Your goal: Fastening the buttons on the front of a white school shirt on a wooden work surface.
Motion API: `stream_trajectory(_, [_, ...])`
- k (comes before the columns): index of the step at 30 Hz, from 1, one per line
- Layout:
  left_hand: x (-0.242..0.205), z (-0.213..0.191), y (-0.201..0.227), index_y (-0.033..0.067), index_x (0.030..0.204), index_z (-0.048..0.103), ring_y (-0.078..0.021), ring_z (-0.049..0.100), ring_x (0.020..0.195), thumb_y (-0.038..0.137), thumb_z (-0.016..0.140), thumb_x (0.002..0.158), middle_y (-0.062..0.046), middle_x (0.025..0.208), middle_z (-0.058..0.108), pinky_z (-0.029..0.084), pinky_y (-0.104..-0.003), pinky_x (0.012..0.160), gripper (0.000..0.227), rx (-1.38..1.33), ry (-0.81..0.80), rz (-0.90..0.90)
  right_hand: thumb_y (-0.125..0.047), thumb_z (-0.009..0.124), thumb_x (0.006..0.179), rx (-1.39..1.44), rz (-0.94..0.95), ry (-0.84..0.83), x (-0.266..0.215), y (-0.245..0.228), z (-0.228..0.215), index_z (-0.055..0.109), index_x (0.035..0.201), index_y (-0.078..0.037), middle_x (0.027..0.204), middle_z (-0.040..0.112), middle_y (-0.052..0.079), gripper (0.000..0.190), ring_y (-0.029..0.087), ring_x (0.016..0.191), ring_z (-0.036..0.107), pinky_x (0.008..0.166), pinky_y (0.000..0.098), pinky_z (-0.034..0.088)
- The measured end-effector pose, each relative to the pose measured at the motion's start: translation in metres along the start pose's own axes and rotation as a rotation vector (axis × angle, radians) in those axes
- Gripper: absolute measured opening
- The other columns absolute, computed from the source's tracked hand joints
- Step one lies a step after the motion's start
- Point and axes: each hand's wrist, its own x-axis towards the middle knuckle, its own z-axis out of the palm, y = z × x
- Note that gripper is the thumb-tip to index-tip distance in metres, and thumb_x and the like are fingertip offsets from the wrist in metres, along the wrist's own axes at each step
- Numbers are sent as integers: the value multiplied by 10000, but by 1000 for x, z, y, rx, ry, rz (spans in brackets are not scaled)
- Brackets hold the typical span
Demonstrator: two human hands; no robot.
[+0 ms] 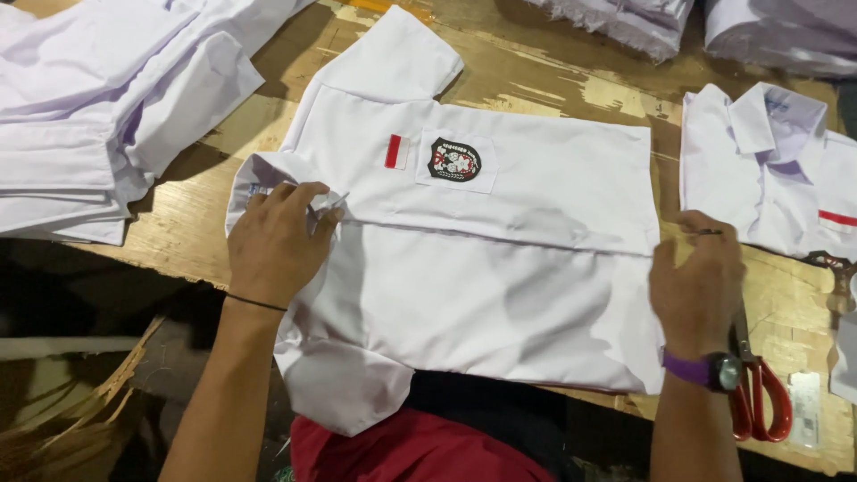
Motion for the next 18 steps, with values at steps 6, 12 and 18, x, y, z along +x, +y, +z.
stream_trajectory(6, [7, -4, 2, 207, 1214, 734, -367, 735, 951, 285, 679, 990, -116, 1012, 749, 605, -487, 803, 244, -94, -68, -162, -376, 520, 1080, -1, -165, -276, -31, -19, 30, 568, 1481, 34, 1487, 514, 348, 576, 550, 1394, 448, 1147, 621, 366])
stream_trajectory(12, [10, -1, 3, 278, 1164, 729, -356, 647, 1005, 306, 657, 986, -25, 998, 745, 498, -547, 812, 194, -206, -84, -329, -452, 230, 1065, -46, -48, -523, -20, 18, 50, 233, 1637, -115, 1714, 169, 162, 664, 364, 1568, 131, 1223, 571, 92])
stream_trajectory(18, [9, 6, 0, 248, 1174, 733, -370, 666, 996, 185, 640, 982, -30, 1039, 763, 517, -548, 770, 222, -209, -17, -285, -493, 191, 1059, -68, -39, -539, -21, 20, 48, 167, 1646, -96, 1721, 104, 177, 709, 365, 1576, 92, 1222, 586, 101])
